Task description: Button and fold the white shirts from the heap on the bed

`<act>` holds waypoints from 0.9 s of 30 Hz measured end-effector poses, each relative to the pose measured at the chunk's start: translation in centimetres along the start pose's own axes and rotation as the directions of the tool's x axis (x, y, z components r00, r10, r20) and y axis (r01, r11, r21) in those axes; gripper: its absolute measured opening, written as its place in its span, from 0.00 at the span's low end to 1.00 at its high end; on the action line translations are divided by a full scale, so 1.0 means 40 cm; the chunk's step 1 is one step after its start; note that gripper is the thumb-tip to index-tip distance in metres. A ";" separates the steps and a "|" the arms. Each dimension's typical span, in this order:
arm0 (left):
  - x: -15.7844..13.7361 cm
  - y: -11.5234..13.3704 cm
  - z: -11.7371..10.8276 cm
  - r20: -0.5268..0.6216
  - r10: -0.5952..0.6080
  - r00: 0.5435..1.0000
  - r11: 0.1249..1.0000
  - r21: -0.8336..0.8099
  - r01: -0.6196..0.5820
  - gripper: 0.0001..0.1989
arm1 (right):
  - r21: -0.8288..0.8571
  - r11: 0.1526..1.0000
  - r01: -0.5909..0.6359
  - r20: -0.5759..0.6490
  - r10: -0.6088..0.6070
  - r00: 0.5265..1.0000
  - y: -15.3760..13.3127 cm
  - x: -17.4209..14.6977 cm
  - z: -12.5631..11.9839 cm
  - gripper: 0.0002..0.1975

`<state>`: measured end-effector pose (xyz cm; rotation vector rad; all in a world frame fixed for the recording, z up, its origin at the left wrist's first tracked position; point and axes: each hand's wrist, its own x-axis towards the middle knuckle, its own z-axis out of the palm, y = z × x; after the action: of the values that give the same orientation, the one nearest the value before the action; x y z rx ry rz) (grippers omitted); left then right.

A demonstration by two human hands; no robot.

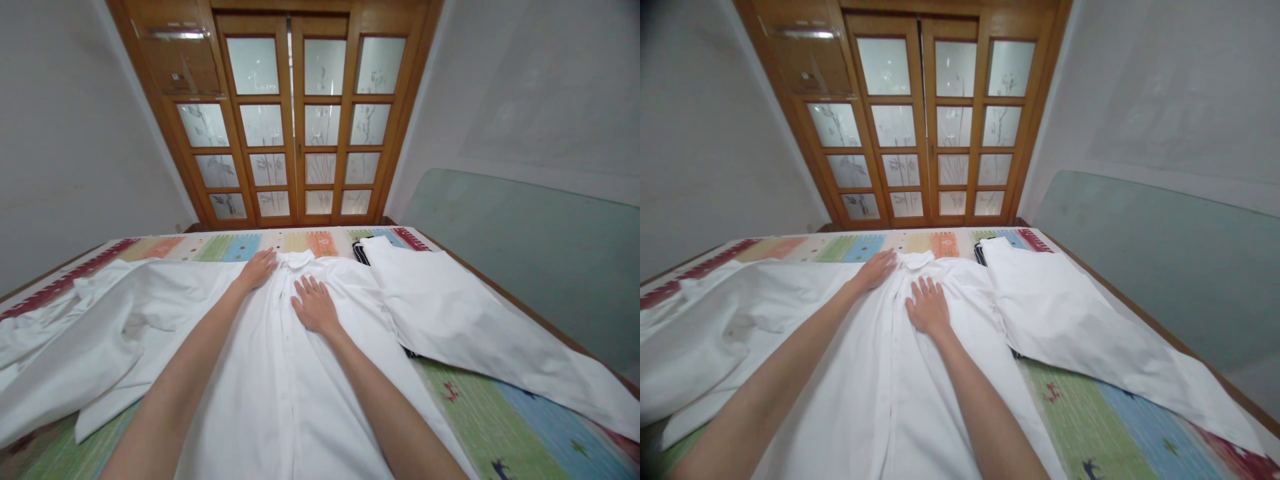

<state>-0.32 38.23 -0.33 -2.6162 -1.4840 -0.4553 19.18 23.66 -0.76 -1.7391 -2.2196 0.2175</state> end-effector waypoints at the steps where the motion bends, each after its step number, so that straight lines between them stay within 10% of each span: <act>1: -0.022 0.001 0.004 0.007 0.017 1.000 1.000 -0.009 -0.017 0.25 | 0.000 1.000 -0.001 0.004 0.001 1.000 0.001 0.000 0.000 0.28; 9: -0.252 0.052 -0.041 0.220 -0.047 0.974 0.999 0.033 0.041 0.30 | -0.008 1.000 0.010 0.015 -0.010 1.000 0.002 -0.001 -0.002 0.27; 27: -0.707 0.278 -0.183 0.163 0.074 0.984 0.997 -0.006 -0.074 0.31 | 0.180 0.954 0.241 0.028 -0.250 0.968 0.038 -0.150 -0.042 0.23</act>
<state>-5.98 7.50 -1.33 -2.7565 -1.4231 -0.2384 22.41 18.12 -0.55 -1.3664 -2.3477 0.3892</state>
